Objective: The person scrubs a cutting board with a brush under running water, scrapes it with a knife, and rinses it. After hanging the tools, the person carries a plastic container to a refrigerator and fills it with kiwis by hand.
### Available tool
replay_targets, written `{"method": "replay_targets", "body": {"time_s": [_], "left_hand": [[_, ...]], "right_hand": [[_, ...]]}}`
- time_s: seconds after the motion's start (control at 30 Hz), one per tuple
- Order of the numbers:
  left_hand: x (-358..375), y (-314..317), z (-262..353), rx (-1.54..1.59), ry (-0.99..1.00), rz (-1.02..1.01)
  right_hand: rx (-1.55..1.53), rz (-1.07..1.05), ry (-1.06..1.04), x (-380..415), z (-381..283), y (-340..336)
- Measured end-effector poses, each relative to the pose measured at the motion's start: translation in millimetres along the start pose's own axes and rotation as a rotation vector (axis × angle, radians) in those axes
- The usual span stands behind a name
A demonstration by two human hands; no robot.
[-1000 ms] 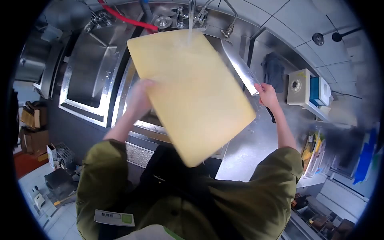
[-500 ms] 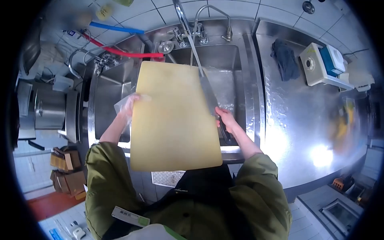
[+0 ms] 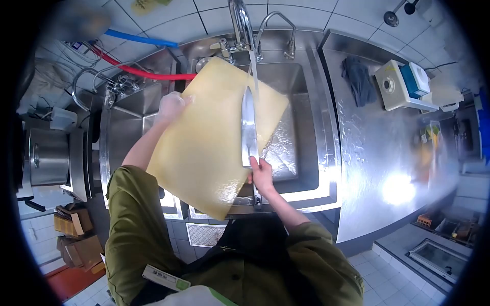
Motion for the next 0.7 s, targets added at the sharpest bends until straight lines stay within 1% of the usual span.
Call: {"method": "replay_targets", "body": {"time_s": [0.1, 0.13, 0.2, 0.27, 0.3, 0.33, 0.37, 0.4, 0.43, 0.47, 0.53, 0.63, 0.67, 0.7], "left_hand": [[15.2, -9.2, 12.4, -0.294, 0.349, 0.446], [27.3, -13.1, 14.2, -0.181, 0.186, 0.277], [83.6, -29.1, 19.7, -0.230, 0.034, 0.335], [146.0, -26.2, 0.1, -0.269, -0.029, 0.515], [171.4, -9.6, -15.6, -0.166, -0.386, 0.468], [190.9, 5.4, -30.7, -0.058, -0.648, 0.444], [198.5, 14.5, -39.0, -0.110, -0.686, 0.571], [203.0, 23.4, -52.0, 0.046, -0.862, 0.544], [203.2, 10.8, -41.5, 0.206, -1.039, 0.509], [200.7, 20.3, -52.0, 0.227, -0.972, 0.447], [197.4, 44.3, -91.8, 0.262, -0.835, 0.328], [188.8, 31.1, -106.2, 0.207, -0.774, 0.506], [185.4, 14.3, -101.4, 0.303, -0.855, 0.478], [182.4, 4.6, -102.5, 0.295, -0.885, 0.465]], "right_hand": [[-0.021, 0.011, -0.004, 1.0, 6.9, 11.4], [0.017, 0.001, -0.003, 6.4, 1.2, 17.2], [0.064, -0.005, 0.014, 14.4, -1.9, 25.9], [0.100, -0.043, 0.024, 16.0, 4.9, 30.7], [0.113, -0.053, 0.030, 16.1, 6.8, 34.0], [0.160, -0.076, 0.018, 21.2, -0.2, 37.4], [0.195, -0.102, 0.002, 21.4, 2.1, 38.5], [0.193, -0.132, 0.007, 20.6, 3.7, 39.0], [0.197, -0.163, 0.015, 22.1, 4.6, 37.7], [0.247, -0.170, 0.026, 23.1, 2.0, 35.6], [0.341, -0.188, 0.051, 27.1, -4.9, 34.1], [0.474, -0.228, 0.141, 27.7, -30.8, 9.2], [0.587, -0.214, 0.094, 24.2, -42.1, -3.6], [0.702, -0.201, 0.052, 19.7, -51.6, -19.0]]}}
Point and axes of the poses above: each hand's wrist, its own x-axis away from the middle knuckle, its own y-axis out of the palm, z = x × y, the point moved 2 cm from there along -x, towards the middle knuckle, and after that the axes turned 3 degrees about z, right-handed, at the moved point
